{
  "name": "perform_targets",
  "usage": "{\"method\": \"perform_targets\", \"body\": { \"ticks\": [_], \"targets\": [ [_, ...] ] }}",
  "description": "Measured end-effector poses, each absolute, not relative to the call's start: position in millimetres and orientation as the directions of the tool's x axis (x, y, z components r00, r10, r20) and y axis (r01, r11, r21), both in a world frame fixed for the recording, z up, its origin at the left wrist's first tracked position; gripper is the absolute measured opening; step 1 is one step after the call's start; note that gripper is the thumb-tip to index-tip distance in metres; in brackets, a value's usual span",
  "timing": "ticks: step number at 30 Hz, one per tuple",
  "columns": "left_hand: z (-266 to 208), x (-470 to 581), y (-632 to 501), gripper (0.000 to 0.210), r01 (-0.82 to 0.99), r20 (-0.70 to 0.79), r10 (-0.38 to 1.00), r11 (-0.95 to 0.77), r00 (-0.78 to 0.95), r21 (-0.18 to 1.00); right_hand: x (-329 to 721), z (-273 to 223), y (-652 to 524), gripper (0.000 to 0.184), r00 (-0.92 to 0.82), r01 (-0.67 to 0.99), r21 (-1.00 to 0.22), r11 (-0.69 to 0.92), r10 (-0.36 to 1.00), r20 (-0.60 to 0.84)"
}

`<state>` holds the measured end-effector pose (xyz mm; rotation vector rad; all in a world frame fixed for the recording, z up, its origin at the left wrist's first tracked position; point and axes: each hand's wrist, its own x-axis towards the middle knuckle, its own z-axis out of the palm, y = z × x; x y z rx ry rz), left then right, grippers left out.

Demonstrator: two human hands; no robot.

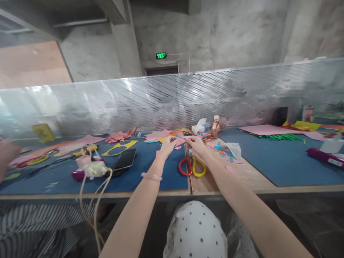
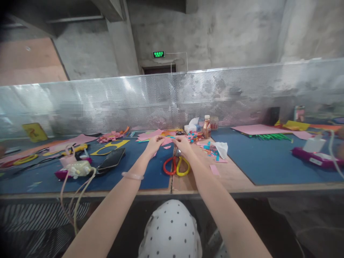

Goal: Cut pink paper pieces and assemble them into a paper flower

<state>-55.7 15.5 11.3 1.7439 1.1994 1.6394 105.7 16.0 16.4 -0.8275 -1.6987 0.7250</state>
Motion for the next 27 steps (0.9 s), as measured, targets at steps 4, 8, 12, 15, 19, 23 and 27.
{"method": "perform_targets", "body": {
  "ticks": [4,8,12,15,19,23,27],
  "targets": [
    [11.4,-56.2,16.2,0.013,0.226,0.57,0.821,-0.552,-0.021,0.803,101.2,11.1,19.1,0.033,-0.174,0.224,-0.774,0.593,0.805,0.567],
    [10.0,-56.5,19.7,0.018,0.154,0.552,0.833,-0.548,0.019,0.822,98.5,7.3,22.0,0.037,-0.188,0.219,-0.79,0.573,0.819,0.542],
    [9.1,-55.9,19.8,0.034,-0.016,0.469,0.882,-0.469,0.038,0.883,100.7,4.4,29.5,0.038,-0.097,0.147,-0.845,0.514,0.858,0.504],
    [9.5,-54.6,15.7,0.041,-0.087,0.432,0.897,-0.425,0.094,0.901,102.0,0.4,35.0,0.038,-0.054,0.066,-0.86,0.506,0.862,0.504],
    [10.1,-53.8,12.3,0.038,-0.105,0.411,0.908,-0.403,0.077,0.909,99.0,-2.0,33.3,0.041,-0.044,0.079,-0.87,0.487,0.874,0.485],
    [9.8,-55.0,15.1,0.031,-0.169,0.379,0.925,-0.371,0.018,0.913,96.0,10.7,24.0,0.041,-0.094,0.237,-0.822,0.517,0.855,0.51],
    [9.9,-56.1,15.5,0.029,-0.231,0.349,0.936,-0.348,-0.039,0.909,96.1,35.5,4.0,0.037,-0.085,0.68,-0.536,0.501,0.779,0.621]
  ]
}}
